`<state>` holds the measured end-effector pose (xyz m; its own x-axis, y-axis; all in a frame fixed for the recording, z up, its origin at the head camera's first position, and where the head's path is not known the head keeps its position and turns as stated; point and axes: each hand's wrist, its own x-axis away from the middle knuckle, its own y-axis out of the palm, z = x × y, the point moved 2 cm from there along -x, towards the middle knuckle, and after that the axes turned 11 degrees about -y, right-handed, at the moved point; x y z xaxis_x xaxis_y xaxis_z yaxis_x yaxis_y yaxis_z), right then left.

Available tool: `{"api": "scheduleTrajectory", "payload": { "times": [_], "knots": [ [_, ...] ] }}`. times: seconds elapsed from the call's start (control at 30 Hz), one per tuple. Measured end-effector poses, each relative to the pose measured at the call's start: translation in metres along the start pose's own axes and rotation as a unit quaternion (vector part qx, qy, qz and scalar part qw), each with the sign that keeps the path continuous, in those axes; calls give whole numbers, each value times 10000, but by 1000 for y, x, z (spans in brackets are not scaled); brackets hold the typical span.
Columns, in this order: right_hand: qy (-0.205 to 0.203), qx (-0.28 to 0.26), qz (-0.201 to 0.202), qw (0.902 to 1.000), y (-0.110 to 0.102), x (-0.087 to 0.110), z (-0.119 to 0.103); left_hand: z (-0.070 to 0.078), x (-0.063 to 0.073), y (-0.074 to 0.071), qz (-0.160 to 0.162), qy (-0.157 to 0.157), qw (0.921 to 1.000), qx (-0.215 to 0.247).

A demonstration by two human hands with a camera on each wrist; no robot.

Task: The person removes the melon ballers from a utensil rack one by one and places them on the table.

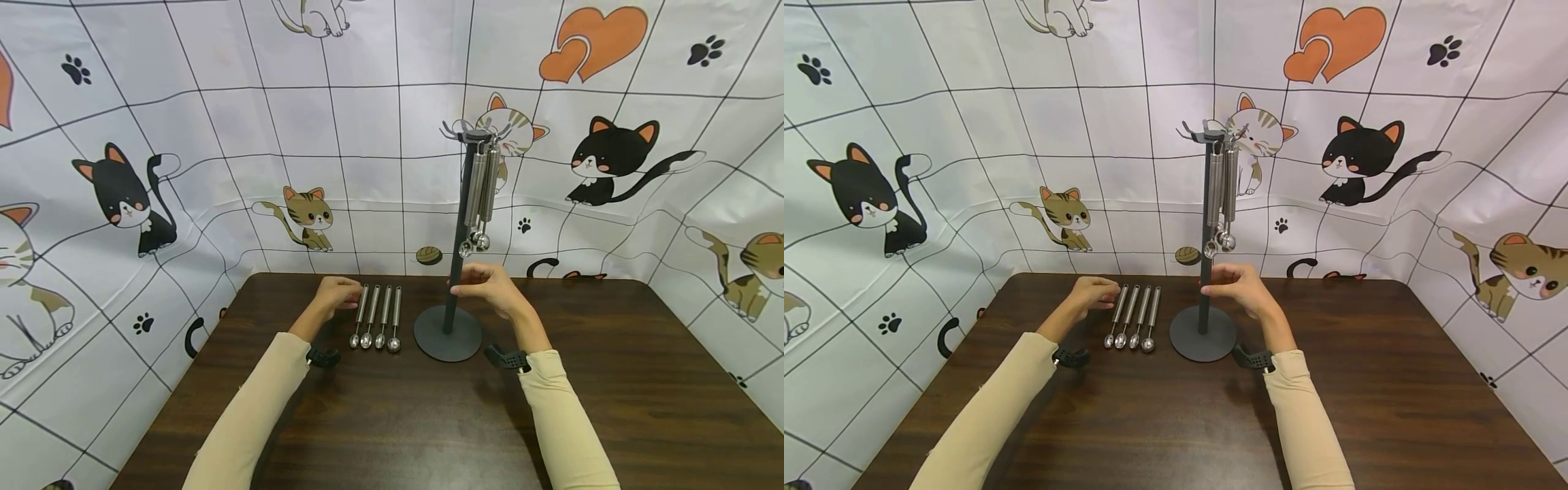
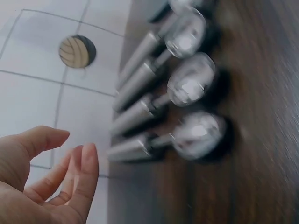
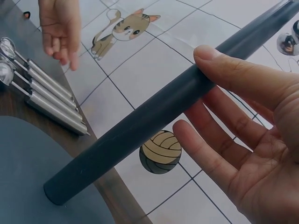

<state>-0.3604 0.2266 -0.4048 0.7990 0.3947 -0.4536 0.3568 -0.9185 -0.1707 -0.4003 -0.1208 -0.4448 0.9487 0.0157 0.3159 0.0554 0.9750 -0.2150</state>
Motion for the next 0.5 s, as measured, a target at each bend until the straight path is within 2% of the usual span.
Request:
{"api": "scheduleTrajectory", "payload": {
  "times": [0.1, 0.27, 0.5],
  "knots": [
    [-19, -23, 12, 10000, 0, 0, 1, 11, 5, 6, -51, 198, 9996, 191],
    [58, 21, 87, 9999, 1, 0, 0, 40, 19, 21, -367, 717, 9954, 522],
    [213, -7, 149, 9997, 2, -1, -2, 91, 50, 45, -990, 1578, 9801, 686]
  ]
}}
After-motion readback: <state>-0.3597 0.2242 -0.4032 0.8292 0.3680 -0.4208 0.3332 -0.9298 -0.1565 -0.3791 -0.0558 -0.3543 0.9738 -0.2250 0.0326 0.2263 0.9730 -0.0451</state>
